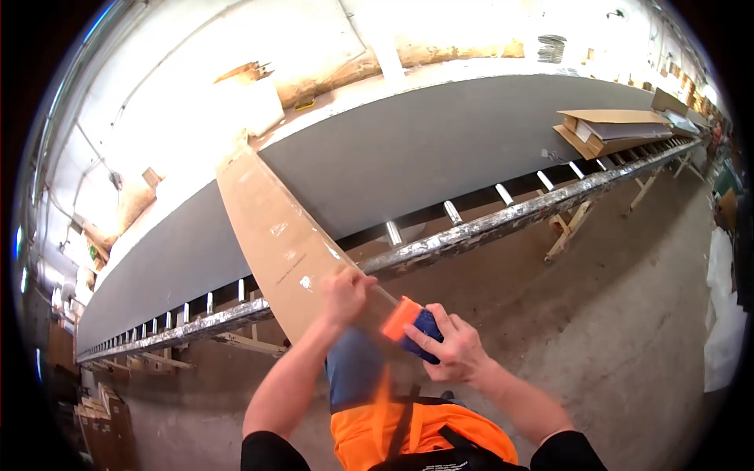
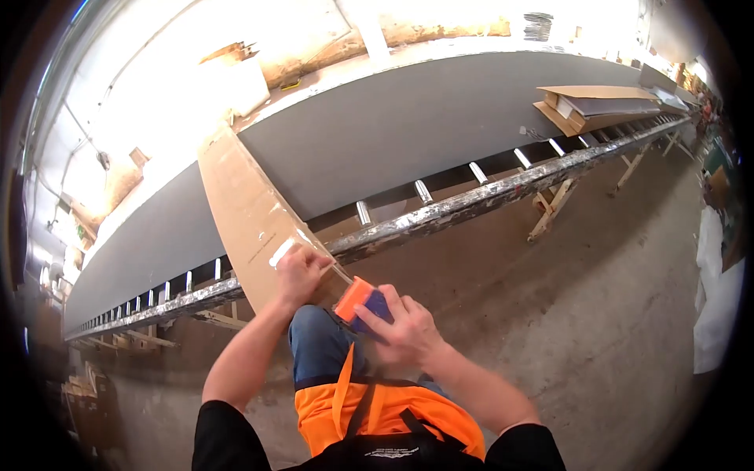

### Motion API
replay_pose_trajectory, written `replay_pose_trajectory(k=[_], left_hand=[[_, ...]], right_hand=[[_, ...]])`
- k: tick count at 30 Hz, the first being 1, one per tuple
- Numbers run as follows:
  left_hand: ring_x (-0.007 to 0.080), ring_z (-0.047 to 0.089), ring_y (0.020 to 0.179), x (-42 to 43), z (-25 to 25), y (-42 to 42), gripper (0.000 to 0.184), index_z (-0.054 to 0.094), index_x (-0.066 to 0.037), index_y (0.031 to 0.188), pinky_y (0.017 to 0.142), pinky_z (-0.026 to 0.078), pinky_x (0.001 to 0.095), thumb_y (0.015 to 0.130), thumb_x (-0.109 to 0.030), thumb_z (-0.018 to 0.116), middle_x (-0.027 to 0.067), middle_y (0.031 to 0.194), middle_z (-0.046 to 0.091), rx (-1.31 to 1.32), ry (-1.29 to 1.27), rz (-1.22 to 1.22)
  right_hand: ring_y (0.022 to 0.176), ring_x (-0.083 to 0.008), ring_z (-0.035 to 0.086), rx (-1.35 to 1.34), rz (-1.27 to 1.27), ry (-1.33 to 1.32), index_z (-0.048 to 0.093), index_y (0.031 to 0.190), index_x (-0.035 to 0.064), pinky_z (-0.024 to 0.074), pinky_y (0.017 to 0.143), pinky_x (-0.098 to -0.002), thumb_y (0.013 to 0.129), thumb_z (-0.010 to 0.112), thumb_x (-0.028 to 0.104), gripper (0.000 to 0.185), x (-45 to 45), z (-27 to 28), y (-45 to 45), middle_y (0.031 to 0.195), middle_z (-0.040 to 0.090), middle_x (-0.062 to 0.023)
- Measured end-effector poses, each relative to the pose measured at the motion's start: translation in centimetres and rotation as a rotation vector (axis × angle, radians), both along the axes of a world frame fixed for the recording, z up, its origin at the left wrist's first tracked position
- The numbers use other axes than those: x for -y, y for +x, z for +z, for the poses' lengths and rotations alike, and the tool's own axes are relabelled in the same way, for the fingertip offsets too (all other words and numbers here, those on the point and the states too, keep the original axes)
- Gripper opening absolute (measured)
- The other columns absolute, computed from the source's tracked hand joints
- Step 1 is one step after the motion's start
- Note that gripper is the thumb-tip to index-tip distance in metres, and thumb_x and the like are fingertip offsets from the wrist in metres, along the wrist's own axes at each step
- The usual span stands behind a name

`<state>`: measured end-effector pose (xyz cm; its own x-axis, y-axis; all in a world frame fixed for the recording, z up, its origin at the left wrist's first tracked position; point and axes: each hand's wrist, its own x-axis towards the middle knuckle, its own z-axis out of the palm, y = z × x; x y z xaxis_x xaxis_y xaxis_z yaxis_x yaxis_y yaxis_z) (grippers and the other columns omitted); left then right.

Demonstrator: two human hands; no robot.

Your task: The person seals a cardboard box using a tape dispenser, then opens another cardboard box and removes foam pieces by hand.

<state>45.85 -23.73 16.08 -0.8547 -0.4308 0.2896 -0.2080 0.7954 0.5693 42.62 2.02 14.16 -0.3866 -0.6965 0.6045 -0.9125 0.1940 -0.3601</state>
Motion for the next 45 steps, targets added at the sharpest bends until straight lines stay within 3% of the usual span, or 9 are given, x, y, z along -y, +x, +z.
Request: replay_pose_trajectory(k=[8, 11, 16, 23, 31, 34, 38, 41, 45], left_hand=[[0.0304, 0.068, 0.087, 6.3, -6.2, -1.0, 0.029, 0.079, -0.007, 0.085, 0.078, 0.054, 0.0439, 0.079, -0.036, 0.076, 0.0103, 0.091, 0.069, 0.277, -0.16, 0.188], [0.0329, 0.067, 0.094, 5.3, -6.8, -1.1, 0.056, 0.066, -0.004, 0.118, 0.083, 0.054, 0.0433, 0.074, -0.035, 0.081, 0.0127, 0.103, 0.068, 0.161, -0.303, 0.463], [0.0387, 0.057, 0.119, 7.8, -10.0, 0.8, 0.072, 0.055, 0.001, 0.134, 0.099, 0.047, 0.0482, 0.077, -0.037, 0.079, 0.0195, 0.131, 0.06, 0.136, -0.552, 0.117], [0.0467, 0.01, 0.15, 5.7, -12.1, 2.7, 0.083, 0.023, 0.013, 0.15, 0.123, 0.008, 0.0511, 0.098, -0.046, 0.05, 0.0287, 0.161, 0.017, 0.464, -0.446, -0.048], [0.0546, 0.033, 0.139, 7.9, -14.5, 2.4, 0.092, 0.037, 0.013, 0.143, 0.117, 0.027, 0.0561, 0.083, -0.047, 0.071, 0.0328, 0.15, 0.037, 0.208, -0.672, -0.047], [0.0551, 0.046, 0.13, 7.5, -13.9, 2.7, 0.094, 0.046, 0.012, 0.138, 0.112, 0.037, 0.0562, 0.073, -0.046, 0.08, 0.0325, 0.143, 0.047, 0.158, -0.701, -0.062], [0.0509, 0.037, 0.138, 9.3, -13.8, 4.2, 0.104, 0.037, 0.01, 0.145, 0.113, 0.035, 0.0539, 0.069, -0.042, 0.085, 0.0309, 0.15, 0.038, 0.22, -0.571, -0.125], [0.0487, 0.023, 0.146, 10.9, -10.2, 6.6, 0.118, 0.021, 0.008, 0.152, 0.118, 0.029, 0.0523, 0.067, -0.043, 0.086, 0.0304, 0.159, 0.021, 0.4, -0.244, -0.141], [0.0522, 0.022, 0.145, 15.0, -8.6, 17.5, 0.122, 0.023, 0.009, 0.151, 0.12, 0.023, 0.0531, 0.063, -0.046, 0.087, 0.0328, 0.158, 0.021, 0.642, -0.429, -0.073]], right_hand=[[0.079, -0.0373, 0.064, 0.214, -0.052, 0.153, 0.065, 0.124, 0.0217, 0.0571, 0.067, -0.0443, 0.063, 0.072, 0.021, 0.061, 6.4, -7.8, 1.0, 0.126, 0.05, -0.0244], [0.077, -0.0374, 0.065, 0.248, -0.08, 0.18, 0.063, 0.126, 0.0244, 0.0575, 0.065, -0.0449, 0.063, 0.073, 0.023, 0.064, 7.8, -9.6, 1.3, 0.125, 0.05, -0.0248], [0.087, -0.0375, 0.063, 0.271, -0.084, 0.266, 0.063, 0.131, 0.02, 0.0567, 0.073, -0.0432, 0.067, 0.074, 0.025, 0.065, 8.7, -11.0, 2.3, 0.134, 0.046, -0.0255], [0.083, -0.0362, 0.062, 0.335, -0.115, 0.248, 0.064, 0.127, 0.0172, 0.056, 0.07, -0.0421, 0.065, 0.073, 0.024, 0.063, 7.3, -9.3, 4.1, 0.13, 0.047, -0.024], [0.082, -0.0353, 0.063, 0.23, -0.141, 0.678, 0.06, 0.128, 0.0028, 0.0524, 0.06, -0.0378, 0.071, 0.072, 0.022, 0.062, 19.8, -11.4, 1.9, 0.109, 0.059, -0.0291], [0.1, -0.0338, 0.062, -0.273, -0.079, 0.988, 0.075, 0.11, 0.0102, 0.0491, 0.062, -0.0483, 0.085, 0.061, 0.012, 0.029, 21.4, -19.7, 4.6, 0.105, 0.07, -0.0163], [0.114, -0.0242, 0.063, 0.694, -0.014, 1.028, 0.069, 0.126, 0.0216, 0.0547, 0.088, -0.0413, 0.075, 0.069, 0.032, 0.052, 14.4, -16.6, 1.7, 0.109, 0.073, -0.0051], [0.102, -0.0277, 0.069, 1.931, 0.086, 0.382, 0.064, 0.128, 0.0068, 0.0555, 0.092, -0.0404, 0.074, 0.061, 0.015, 0.056, 9.1, -20.1, 3.0, 0.113, 0.07, -0.0165], [0.106, -0.0267, 0.067, 2.529, 0.302, -0.409, 0.058, 0.125, -0.0025, 0.0525, 0.097, -0.0408, 0.078, 0.058, 0.014, 0.051, 7.1, -18.2, 6.2, 0.118, 0.067, -0.0157]])
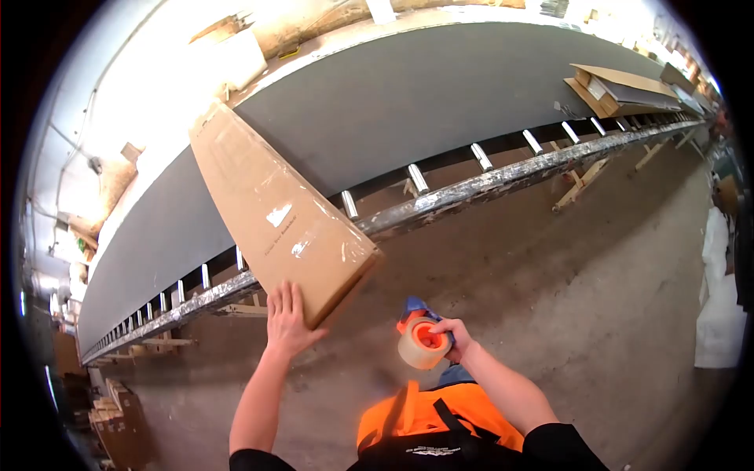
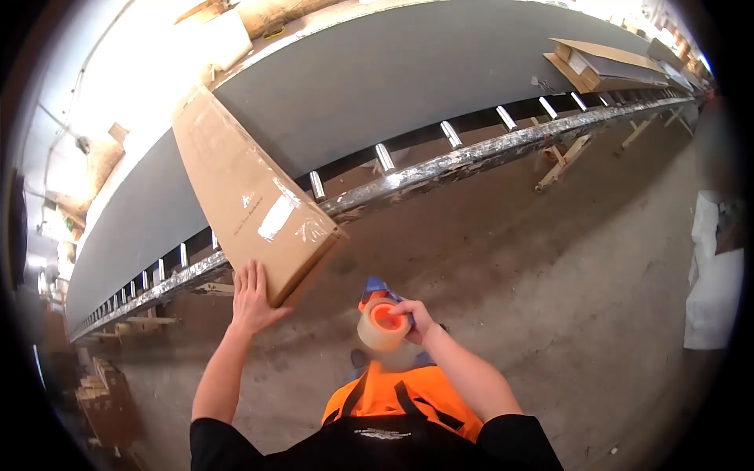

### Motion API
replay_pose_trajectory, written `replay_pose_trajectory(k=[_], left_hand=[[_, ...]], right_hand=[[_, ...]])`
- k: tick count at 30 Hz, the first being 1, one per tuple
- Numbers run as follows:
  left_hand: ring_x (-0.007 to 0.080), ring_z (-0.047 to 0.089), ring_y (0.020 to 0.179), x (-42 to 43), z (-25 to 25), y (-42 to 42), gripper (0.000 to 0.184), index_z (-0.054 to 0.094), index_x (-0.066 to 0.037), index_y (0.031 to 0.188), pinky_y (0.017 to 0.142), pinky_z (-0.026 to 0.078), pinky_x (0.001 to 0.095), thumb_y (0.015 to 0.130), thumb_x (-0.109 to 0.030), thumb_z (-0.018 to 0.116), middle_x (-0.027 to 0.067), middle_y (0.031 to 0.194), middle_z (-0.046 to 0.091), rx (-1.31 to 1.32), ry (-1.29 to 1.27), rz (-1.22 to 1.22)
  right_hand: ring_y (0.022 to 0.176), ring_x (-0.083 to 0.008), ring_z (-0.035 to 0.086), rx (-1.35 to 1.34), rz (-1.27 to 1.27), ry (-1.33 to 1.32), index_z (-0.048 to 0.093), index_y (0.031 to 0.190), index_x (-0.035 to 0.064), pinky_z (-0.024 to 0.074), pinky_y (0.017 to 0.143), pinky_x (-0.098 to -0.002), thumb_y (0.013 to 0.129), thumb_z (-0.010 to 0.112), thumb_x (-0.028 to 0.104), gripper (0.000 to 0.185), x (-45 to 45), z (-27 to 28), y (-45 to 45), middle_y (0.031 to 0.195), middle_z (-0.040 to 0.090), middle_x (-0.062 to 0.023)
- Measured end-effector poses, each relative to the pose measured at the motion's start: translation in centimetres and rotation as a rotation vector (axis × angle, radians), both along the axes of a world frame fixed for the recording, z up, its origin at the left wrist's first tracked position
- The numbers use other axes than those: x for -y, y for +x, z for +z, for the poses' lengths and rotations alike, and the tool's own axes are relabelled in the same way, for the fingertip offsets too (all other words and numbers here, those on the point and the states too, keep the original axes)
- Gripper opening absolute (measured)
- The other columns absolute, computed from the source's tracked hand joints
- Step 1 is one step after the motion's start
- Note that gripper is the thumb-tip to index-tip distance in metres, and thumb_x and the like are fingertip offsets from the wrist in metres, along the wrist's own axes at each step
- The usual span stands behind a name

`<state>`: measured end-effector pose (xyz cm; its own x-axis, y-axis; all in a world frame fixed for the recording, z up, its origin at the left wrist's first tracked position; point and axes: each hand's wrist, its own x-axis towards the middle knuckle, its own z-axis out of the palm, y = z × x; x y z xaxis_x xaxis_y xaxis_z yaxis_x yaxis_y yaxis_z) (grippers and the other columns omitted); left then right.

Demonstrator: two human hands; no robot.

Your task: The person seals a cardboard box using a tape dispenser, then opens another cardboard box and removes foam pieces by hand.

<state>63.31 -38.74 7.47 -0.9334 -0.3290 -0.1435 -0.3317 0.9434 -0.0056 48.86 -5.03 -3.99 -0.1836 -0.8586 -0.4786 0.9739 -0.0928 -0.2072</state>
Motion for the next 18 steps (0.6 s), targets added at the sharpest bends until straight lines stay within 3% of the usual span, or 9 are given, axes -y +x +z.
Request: replay_pose_trajectory(k=[4, 5, 7, 10, 11, 13, 15, 17, 18], left_hand=[[0.0552, 0.019, 0.145, 4.0, -4.0, 6.1, 0.122, 0.026, 0.012, 0.149, 0.121, 0.019, 0.0538, 0.062, -0.049, 0.086, 0.0346, 0.157, 0.021, -0.161, 0.072, -0.071], [0.0547, 0.018, 0.145, 4.7, -4.4, 6.5, 0.123, 0.026, 0.012, 0.149, 0.121, 0.018, 0.0536, 0.062, -0.05, 0.086, 0.0351, 0.156, 0.021, -0.209, 0.112, -0.086], [0.0545, 0.014, 0.146, 4.2, -2.2, 6.9, 0.136, 0.023, 0.013, 0.149, 0.121, 0.017, 0.055, 0.057, -0.066, 0.083, 0.0356, 0.158, 0.017, -0.149, 0.084, -0.12], [0.0542, 0.023, 0.144, 4.0, -4.8, 6.7, 0.117, 0.031, 0.015, 0.146, 0.12, 0.019, 0.0572, 0.066, -0.054, 0.082, 0.0387, 0.151, 0.03, -0.455, 0.107, -0.081], [0.0554, 0.026, 0.142, 4.2, -6.8, 6.5, 0.114, 0.032, 0.015, 0.144, 0.119, 0.021, 0.0579, 0.068, -0.054, 0.081, 0.0394, 0.148, 0.034, -0.603, 0.062, -0.086], [0.055, 0.035, 0.138, 4.5, -6.8, 6.5, 0.111, 0.033, 0.017, 0.142, 0.116, 0.029, 0.0563, 0.07, -0.053, 0.079, 0.0379, 0.144, 0.041, -0.688, 0.087, -0.073], [0.0534, 0.04, 0.135, 5.2, -7.1, 6.8, 0.117, 0.03, 0.019, 0.143, 0.114, 0.034, 0.0544, 0.068, -0.055, 0.08, 0.0374, 0.143, 0.042, -0.73, 0.152, -0.068], [0.0515, 0.045, 0.133, 5.5, -6.7, 7.3, 0.118, 0.03, 0.018, 0.144, 0.111, 0.039, 0.0507, 0.066, -0.052, 0.083, 0.036, 0.14, 0.046, -0.759, 0.19, -0.035], [0.0515, 0.045, 0.133, 5.6, -6.6, 7.3, 0.119, 0.029, 0.018, 0.144, 0.111, 0.039, 0.0501, 0.065, -0.052, 0.083, 0.0357, 0.141, 0.047, -0.768, 0.201, -0.028]], right_hand=[[0.103, -0.0281, 0.067, 0.023, -0.18, -0.033, 0.058, 0.124, -0.0031, 0.0535, 0.096, -0.041, 0.079, 0.058, 0.014, 0.049, 4.7, 4.1, 4.2, 0.117, 0.068, -0.0161], [0.104, -0.0277, 0.067, -0.08, -0.221, -0.024, 0.058, 0.125, -0.0034, 0.0536, 0.095, -0.0402, 0.078, 0.058, 0.012, 0.049, 6.4, 6.0, 5.1, 0.117, 0.068, -0.0158], [0.105, -0.0271, 0.067, -0.278, -0.301, -0.02, 0.058, 0.126, -0.0039, 0.0539, 0.095, -0.0386, 0.077, 0.059, 0.007, 0.05, 10.3, 10.4, 6.6, 0.117, 0.067, -0.015], [0.112, -0.0209, 0.063, -0.71, -0.34, 0.048, 0.049, 0.141, -0.0052, 0.0509, 0.098, -0.0329, 0.073, 0.065, -0.003, 0.07, 15.7, 15.3, 7.7, 0.124, 0.064, -0.0133], [0.112, -0.0187, 0.062, -0.924, -0.346, 0.105, 0.052, 0.14, -0.0052, 0.0494, 0.097, -0.0308, 0.072, 0.069, 0.003, 0.07, 17.5, 16.8, 8.2, 0.125, 0.064, -0.0137], [0.106, -0.0195, 0.066, -1.725, -0.262, 0.343, 0.059, 0.134, -0.0016, 0.051, 0.092, -0.0291, 0.068, 0.071, 0.007, 0.067, 20.4, 18.8, 8.0, 0.12, 0.065, -0.0149], [0.089, -0.0325, 0.07, -2.056, -0.097, 0.619, 0.07, 0.115, 0.011, 0.0566, 0.08, -0.036, 0.067, 0.069, 0.017, 0.049, 24.1, 21.9, 8.8, 0.115, 0.066, -0.0144], [0.086, -0.0334, 0.07, -2.252, 0.142, 0.825, 0.072, 0.107, 0.0143, 0.0567, 0.077, -0.0402, 0.068, 0.066, 0.021, 0.039, 27.2, 22.3, 8.6, 0.114, 0.067, -0.0133], [0.085, -0.0334, 0.07, -2.22, 0.596, 0.917, 0.072, 0.106, 0.0155, 0.0565, 0.076, -0.0407, 0.068, 0.066, 0.022, 0.039, 29.1, 21.8, 7.6, 0.111, 0.068, -0.0139]])
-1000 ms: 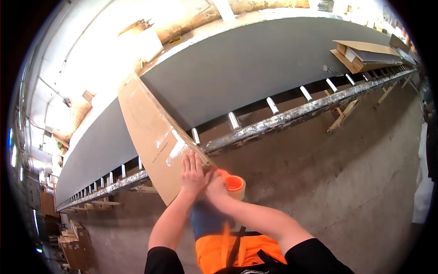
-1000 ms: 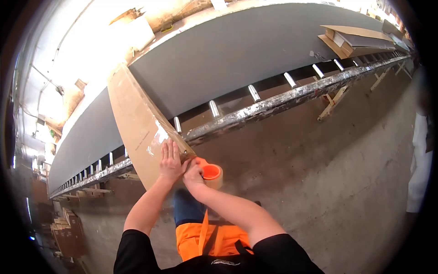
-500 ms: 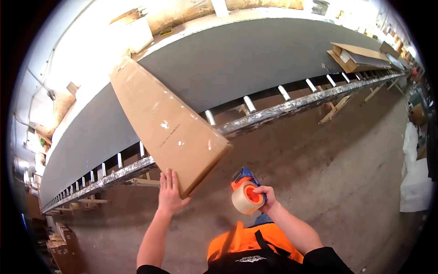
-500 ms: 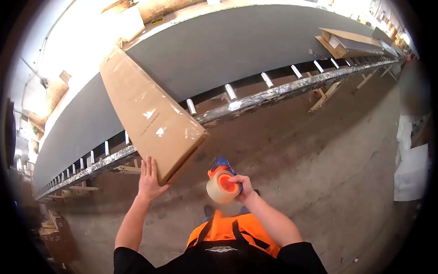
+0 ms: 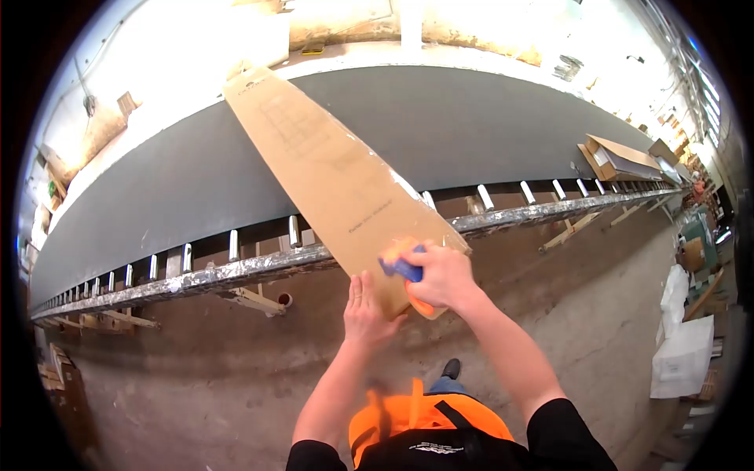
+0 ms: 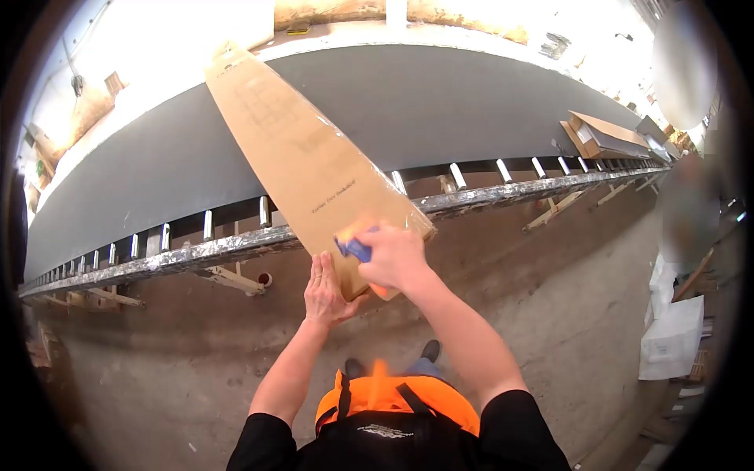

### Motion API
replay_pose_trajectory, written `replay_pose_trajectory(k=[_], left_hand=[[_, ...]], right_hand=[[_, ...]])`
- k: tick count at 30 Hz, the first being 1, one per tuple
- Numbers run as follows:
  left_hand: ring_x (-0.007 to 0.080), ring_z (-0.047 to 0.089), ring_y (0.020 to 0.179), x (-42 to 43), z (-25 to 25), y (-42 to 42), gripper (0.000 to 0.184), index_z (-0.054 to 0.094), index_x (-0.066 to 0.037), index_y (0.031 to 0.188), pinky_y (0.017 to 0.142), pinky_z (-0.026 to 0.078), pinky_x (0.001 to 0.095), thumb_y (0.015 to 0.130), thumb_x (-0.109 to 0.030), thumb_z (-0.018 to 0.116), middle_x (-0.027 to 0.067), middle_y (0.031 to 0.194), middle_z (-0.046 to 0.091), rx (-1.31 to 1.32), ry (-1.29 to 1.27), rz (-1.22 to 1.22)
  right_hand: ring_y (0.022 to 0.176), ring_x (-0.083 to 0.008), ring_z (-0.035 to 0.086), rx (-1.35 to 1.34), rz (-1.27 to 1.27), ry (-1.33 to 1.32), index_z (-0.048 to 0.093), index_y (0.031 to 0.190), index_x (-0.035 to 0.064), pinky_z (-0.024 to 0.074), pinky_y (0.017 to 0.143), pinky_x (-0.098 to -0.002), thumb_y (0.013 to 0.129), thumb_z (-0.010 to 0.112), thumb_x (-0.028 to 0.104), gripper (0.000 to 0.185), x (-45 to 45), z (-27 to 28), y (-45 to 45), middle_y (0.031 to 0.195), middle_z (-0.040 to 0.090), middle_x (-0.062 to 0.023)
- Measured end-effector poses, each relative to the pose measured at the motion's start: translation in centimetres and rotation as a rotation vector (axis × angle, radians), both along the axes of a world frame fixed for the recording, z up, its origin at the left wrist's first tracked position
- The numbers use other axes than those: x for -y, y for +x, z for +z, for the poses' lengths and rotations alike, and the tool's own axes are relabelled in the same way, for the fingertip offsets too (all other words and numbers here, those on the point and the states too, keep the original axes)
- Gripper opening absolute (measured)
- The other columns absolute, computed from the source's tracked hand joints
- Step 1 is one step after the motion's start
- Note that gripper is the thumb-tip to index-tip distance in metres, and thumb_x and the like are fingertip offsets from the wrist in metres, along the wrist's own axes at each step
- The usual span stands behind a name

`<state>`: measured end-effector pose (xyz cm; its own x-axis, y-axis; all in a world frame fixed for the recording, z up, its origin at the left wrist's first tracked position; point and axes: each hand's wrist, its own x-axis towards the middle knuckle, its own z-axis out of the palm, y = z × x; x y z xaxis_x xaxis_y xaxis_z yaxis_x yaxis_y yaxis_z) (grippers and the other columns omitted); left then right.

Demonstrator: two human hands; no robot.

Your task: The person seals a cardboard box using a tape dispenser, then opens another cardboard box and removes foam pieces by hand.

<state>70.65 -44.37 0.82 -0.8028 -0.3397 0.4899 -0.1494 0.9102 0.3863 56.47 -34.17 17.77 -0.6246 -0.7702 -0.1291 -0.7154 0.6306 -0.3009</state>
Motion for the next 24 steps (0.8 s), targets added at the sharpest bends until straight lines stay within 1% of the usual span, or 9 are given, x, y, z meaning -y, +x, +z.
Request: replay_pose_trajectory(k=[1, 7, 11, 13, 15, 19, 21, 23, 24], left_hand=[[0.0516, 0.044, 0.133, -0.1, -0.1, 0.1, 0.119, 0.029, 0.018, 0.144, 0.112, 0.039, 0.0495, 0.065, -0.053, 0.084, 0.0355, 0.141, 0.047, -0.003, 0.018, 0.002], [0.0546, 0.039, 0.135, 0.9, 0.5, 0.6, 0.107, 0.037, 0.003, 0.149, 0.114, 0.036, 0.0516, 0.068, -0.051, 0.082, 0.0357, 0.146, 0.04, 0.109, -0.034, -0.049], [0.0567, 0.037, 0.136, 1.2, 1.8, 1.0, 0.09, 0.047, -0.008, 0.147, 0.115, 0.032, 0.0541, 0.075, -0.051, 0.077, 0.0384, 0.145, 0.039, 0.273, -0.138, -0.088], [0.0558, 0.039, 0.135, 1.2, 3.5, 1.4, 0.086, 0.048, -0.008, 0.147, 0.115, 0.031, 0.0546, 0.077, -0.052, 0.074, 0.0401, 0.143, 0.04, 0.38, -0.158, -0.096], [0.0557, 0.04, 0.134, 1.7, 5.1, 0.9, 0.088, 0.047, -0.007, 0.147, 0.115, 0.031, 0.0548, 0.077, -0.052, 0.075, 0.0402, 0.143, 0.041, 0.485, -0.183, -0.112], [0.0537, 0.02, 0.146, 0.8, 7.7, -1.4, 0.097, 0.033, 0.007, 0.149, 0.121, 0.014, 0.0561, 0.082, -0.054, 0.067, 0.0343, 0.155, 0.027, 0.619, -0.074, -0.133], [0.0494, 0.012, 0.149, 0.3, 5.9, -4.8, 0.094, 0.028, 0.006, 0.152, 0.122, 0.008, 0.0547, 0.085, -0.051, 0.063, 0.0291, 0.159, 0.022, 0.59, -0.056, -0.219], [0.046, 0.006, 0.151, 0.3, 5.3, -7.8, 0.09, 0.026, 0.005, 0.153, 0.123, 0.003, 0.0534, 0.088, -0.048, 0.059, 0.0249, 0.162, 0.018, 0.602, -0.065, -0.218], [0.0446, 0.004, 0.151, 0.4, 5.5, -9.0, 0.088, 0.025, 0.006, 0.153, 0.123, 0.001, 0.0529, 0.089, -0.047, 0.057, 0.0235, 0.163, 0.018, 0.634, -0.085, -0.188]], right_hand=[[0.083, -0.0334, 0.07, 0.075, 0.055, 0.355, 0.072, 0.105, 0.0168, 0.0563, 0.075, -0.0412, 0.067, 0.066, 0.023, 0.039, 1.1, -0.6, -0.6, 0.108, 0.069, -0.0146], [0.094, -0.0365, 0.068, 0.068, 0.09, 0.433, 0.075, 0.105, 0.0243, 0.0564, 0.079, -0.0476, 0.062, 0.068, 0.031, 0.044, -8.5, -4.8, 4.2, 0.107, 0.063, -0.0202], [0.093, -0.0335, 0.069, -0.018, 0.034, 0.417, 0.074, 0.103, 0.0081, 0.0568, 0.078, -0.0429, 0.064, 0.069, 0.027, 0.044, -4.9, -10.3, 5.6, 0.109, 0.063, -0.0232], [0.093, -0.0327, 0.068, -0.106, 0.244, 0.446, 0.073, 0.101, 0.0046, 0.0559, 0.08, -0.0412, 0.065, 0.069, 0.024, 0.041, -3.2, -19.5, 5.0, 0.111, 0.064, -0.0225], [0.094, -0.0316, 0.067, -0.129, 0.302, 0.442, 0.074, 0.101, 0.006, 0.055, 0.081, -0.0391, 0.066, 0.068, 0.023, 0.039, -3.2, -21.1, 5.1, 0.109, 0.066, -0.0207], [0.1, -0.0276, 0.068, 0.387, -0.178, 0.016, 0.072, 0.115, 0.0064, 0.0556, 0.083, -0.0402, 0.067, 0.069, 0.019, 0.05, -10.2, -17.7, 1.5, 0.11, 0.07, -0.0147], [0.102, -0.0245, 0.069, 0.995, -0.49, -0.205, 0.066, 0.129, 0.004, 0.0562, 0.085, -0.0359, 0.062, 0.068, 0.008, 0.067, -15.1, -15.9, -4.0, 0.118, 0.07, -0.0138], [0.1, -0.0213, 0.069, 1.317, -0.543, -0.855, 0.061, 0.134, -0.0002, 0.0559, 0.086, -0.0309, 0.056, 0.062, -0.003, 0.078, -18.2, -17.1, -9.8, 0.117, 0.07, -0.0137], [0.101, -0.0213, 0.069, 1.382, -0.551, -0.89, 0.062, 0.132, -0.0019, 0.0556, 0.088, -0.0306, 0.054, 0.061, -0.004, 0.078, -18.1, -16.5, -13.1, 0.116, 0.07, -0.0139]])
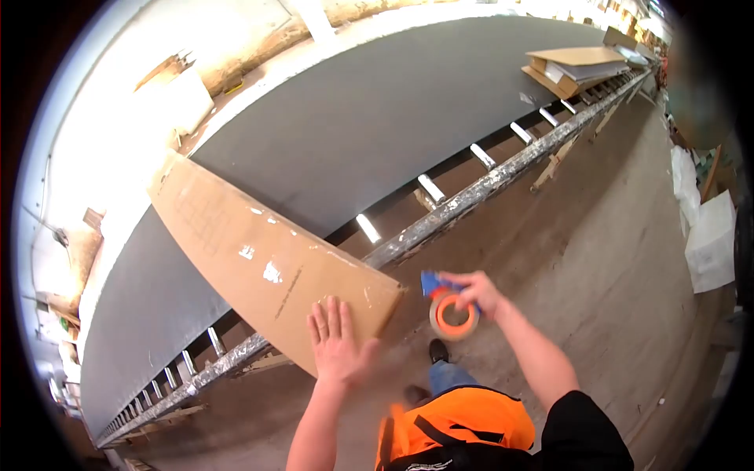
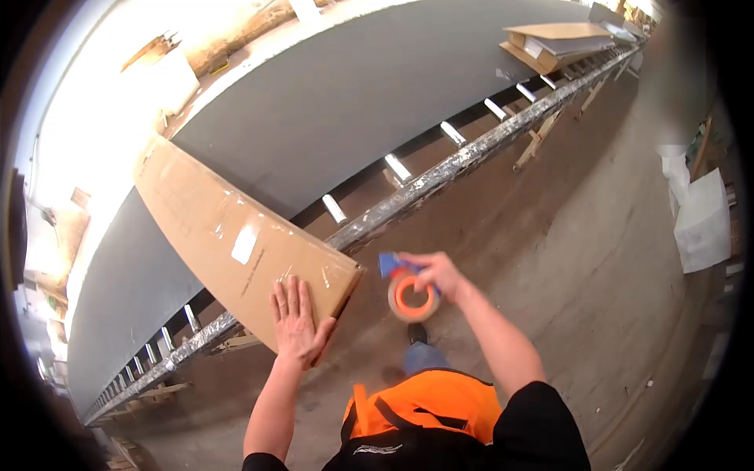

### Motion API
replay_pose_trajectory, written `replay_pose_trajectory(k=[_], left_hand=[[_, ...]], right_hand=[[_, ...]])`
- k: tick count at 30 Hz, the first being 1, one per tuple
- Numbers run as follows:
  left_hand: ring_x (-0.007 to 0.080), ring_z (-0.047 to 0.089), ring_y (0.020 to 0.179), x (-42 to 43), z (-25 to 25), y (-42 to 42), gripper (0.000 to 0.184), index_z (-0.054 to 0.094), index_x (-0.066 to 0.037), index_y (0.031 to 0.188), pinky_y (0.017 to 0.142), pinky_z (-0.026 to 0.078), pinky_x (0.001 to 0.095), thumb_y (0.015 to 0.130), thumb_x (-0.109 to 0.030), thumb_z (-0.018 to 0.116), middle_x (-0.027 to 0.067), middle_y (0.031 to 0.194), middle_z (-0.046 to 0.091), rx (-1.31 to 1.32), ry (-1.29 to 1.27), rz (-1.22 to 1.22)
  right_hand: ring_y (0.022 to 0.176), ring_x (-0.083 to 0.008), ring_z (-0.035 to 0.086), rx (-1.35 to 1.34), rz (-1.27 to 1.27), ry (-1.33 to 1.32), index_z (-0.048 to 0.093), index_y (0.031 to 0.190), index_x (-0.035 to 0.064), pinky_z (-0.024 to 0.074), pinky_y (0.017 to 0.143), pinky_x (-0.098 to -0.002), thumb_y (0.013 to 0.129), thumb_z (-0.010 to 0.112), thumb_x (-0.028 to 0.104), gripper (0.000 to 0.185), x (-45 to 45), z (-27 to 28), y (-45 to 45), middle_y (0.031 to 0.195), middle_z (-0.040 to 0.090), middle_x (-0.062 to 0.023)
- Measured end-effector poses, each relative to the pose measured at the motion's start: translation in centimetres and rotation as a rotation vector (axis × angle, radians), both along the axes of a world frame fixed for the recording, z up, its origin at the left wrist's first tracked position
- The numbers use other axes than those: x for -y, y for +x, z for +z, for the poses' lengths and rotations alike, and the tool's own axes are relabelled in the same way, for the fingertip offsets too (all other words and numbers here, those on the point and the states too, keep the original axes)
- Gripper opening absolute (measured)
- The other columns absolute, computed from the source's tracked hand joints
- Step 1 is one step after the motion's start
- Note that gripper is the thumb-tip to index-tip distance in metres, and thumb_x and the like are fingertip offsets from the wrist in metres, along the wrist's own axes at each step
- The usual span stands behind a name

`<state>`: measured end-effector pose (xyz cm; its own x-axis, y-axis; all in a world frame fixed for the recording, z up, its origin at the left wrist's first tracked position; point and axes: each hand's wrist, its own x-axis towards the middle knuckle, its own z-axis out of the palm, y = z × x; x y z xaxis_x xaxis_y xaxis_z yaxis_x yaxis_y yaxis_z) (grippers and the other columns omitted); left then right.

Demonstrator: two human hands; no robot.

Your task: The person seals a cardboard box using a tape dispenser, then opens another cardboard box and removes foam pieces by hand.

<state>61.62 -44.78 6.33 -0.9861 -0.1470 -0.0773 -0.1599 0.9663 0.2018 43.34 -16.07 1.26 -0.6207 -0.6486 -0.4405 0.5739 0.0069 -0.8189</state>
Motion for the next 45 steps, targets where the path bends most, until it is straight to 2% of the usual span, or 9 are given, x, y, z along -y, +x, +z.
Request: replay_pose_trajectory(k=[8, 12, 17, 20, 23, 30, 34, 38, 45], left_hand=[[0.0427, 0.003, 0.152, 0.8, -0.7, -0.8, 0.083, 0.02, 0.007, 0.153, 0.123, -0.001, 0.0521, 0.092, -0.04, 0.05, 0.0217, 0.163, 0.017, 0.101, -0.073, 0.05], [0.0452, 0.001, 0.152, 1.5, -0.8, -0.6, 0.084, 0.016, 0.01, 0.153, 0.123, -0.002, 0.0534, 0.092, -0.037, 0.05, 0.0221, 0.164, 0.016, 0.095, -0.036, 0.053], [0.0462, 0.018, 0.149, -2.9, 2.6, -6.7, 0.068, 0.041, -0.006, 0.149, 0.122, 0.011, 0.0545, 0.09, -0.034, 0.061, 0.0204, 0.159, 0.028, -0.199, -0.115, -0.429], [0.0442, 0.041, 0.138, -5.7, 3.2, -13.0, 0.06, 0.051, -0.013, 0.143, 0.119, 0.027, 0.0508, 0.089, -0.035, 0.066, 0.0158, 0.157, 0.037, 0.131, -0.132, -0.763], [0.0261, 0.07, 0.092, -2.6, -0.5, -13.7, 0.019, 0.072, -0.012, 0.097, 0.083, 0.055, 0.0402, 0.085, -0.027, 0.068, 0.0058, 0.106, 0.072, 0.235, -0.106, -0.591], [0.0328, 0.069, 0.072, -1.8, -1.9, -13.2, 0.017, 0.075, -0.014, 0.082, 0.068, 0.056, 0.0429, 0.085, -0.028, 0.064, 0.0103, 0.078, 0.071, 0.201, -0.156, -0.602], [0.033, 0.071, 0.08, -1.0, -2.3, -12.0, 0.015, 0.073, -0.01, 0.074, 0.077, 0.057, 0.0461, 0.08, -0.017, 0.061, 0.0103, 0.089, 0.074, 0.004, -0.021, -0.711], [0.027, 0.069, 0.098, 2.4, 0.2, -6.3, 0.012, 0.075, -0.011, 0.08, 0.107, 0.042, 0.0516, 0.079, -0.016, 0.064, -0.0009, 0.096, 0.075, -0.272, 0.007, -1.542], [0.0239, 0.067, 0.095, 5.8, -2.0, -4.1, 0.013, 0.072, -0.009, 0.074, 0.114, 0.033, 0.0522, 0.083, -0.013, 0.065, 0.0009, 0.081, 0.073, -0.104, 0.178, -1.463]], right_hand=[[0.064, -0.0114, 0.062, -0.067, 0.729, 0.08, 0.074, 0.116, 0.0022, 0.0529, 0.061, -0.0254, 0.055, 0.067, -0.002, 0.062, 9.7, 0.0, -12.5, 0.078, 0.07, -0.008], [0.113, -0.0156, 0.063, -0.006, 0.77, -0.007, 0.069, 0.122, 0.0002, 0.0465, 0.102, -0.0301, 0.06, 0.074, -0.005, 0.063, 0.6, 0.9, -2.3, 0.121, 0.071, -0.0083], [0.129, -0.0203, 0.055, -0.134, 0.043, -0.11, 0.063, 0.133, 0.0041, 0.0406, 0.108, -0.031, 0.07, 0.079, 0.006, 0.065, 4.6, -0.5, 13.5, 0.14, 0.058, -0.0177], [0.115, -0.0171, 0.061, -0.148, -0.139, -0.029, 0.066, 0.127, 0.0005, 0.0451, 0.101, -0.0296, 0.067, 0.082, 0.007, 0.063, 7.9, -0.6, 16.4, 0.132, 0.062, -0.0173], [0.112, -0.0169, 0.062, -0.209, -0.183, 0.005, 0.066, 0.126, -0.001, 0.0463, 0.099, -0.0286, 0.067, 0.081, 0.007, 0.062, 8.5, -0.8, 17.2, 0.127, 0.064, -0.0159], [0.105, -0.0305, 0.07, -0.36, -0.311, 0.121, 0.063, 0.129, 0.0034, 0.053, 0.091, -0.0304, 0.062, 0.079, 0.022, 0.072, 11.2, -2.2, 22.6, 0.122, 0.064, -0.0231], [0.105, -0.0328, 0.069, -0.496, -0.41, 0.2, 0.065, 0.127, 0.005, 0.0529, 0.092, -0.0318, 0.062, 0.078, 0.022, 0.068, 15.9, -2.2, 33.4, 0.121, 0.064, -0.0211], [0.086, -0.0238, 0.07, -0.312, -0.445, 0.105, 0.063, 0.128, 0.0016, 0.0538, 0.08, -0.0293, 0.064, 0.071, 0.013, 0.065, 16.4, -0.3, 33.9, 0.109, 0.065, -0.015], [0.092, -0.0334, 0.069, -0.531, -0.637, 0.302, 0.067, 0.127, 0.0073, 0.0548, 0.082, -0.034, 0.061, 0.077, 0.028, 0.07, 22.6, -2.6, 43.1, 0.112, 0.064, -0.0167]])
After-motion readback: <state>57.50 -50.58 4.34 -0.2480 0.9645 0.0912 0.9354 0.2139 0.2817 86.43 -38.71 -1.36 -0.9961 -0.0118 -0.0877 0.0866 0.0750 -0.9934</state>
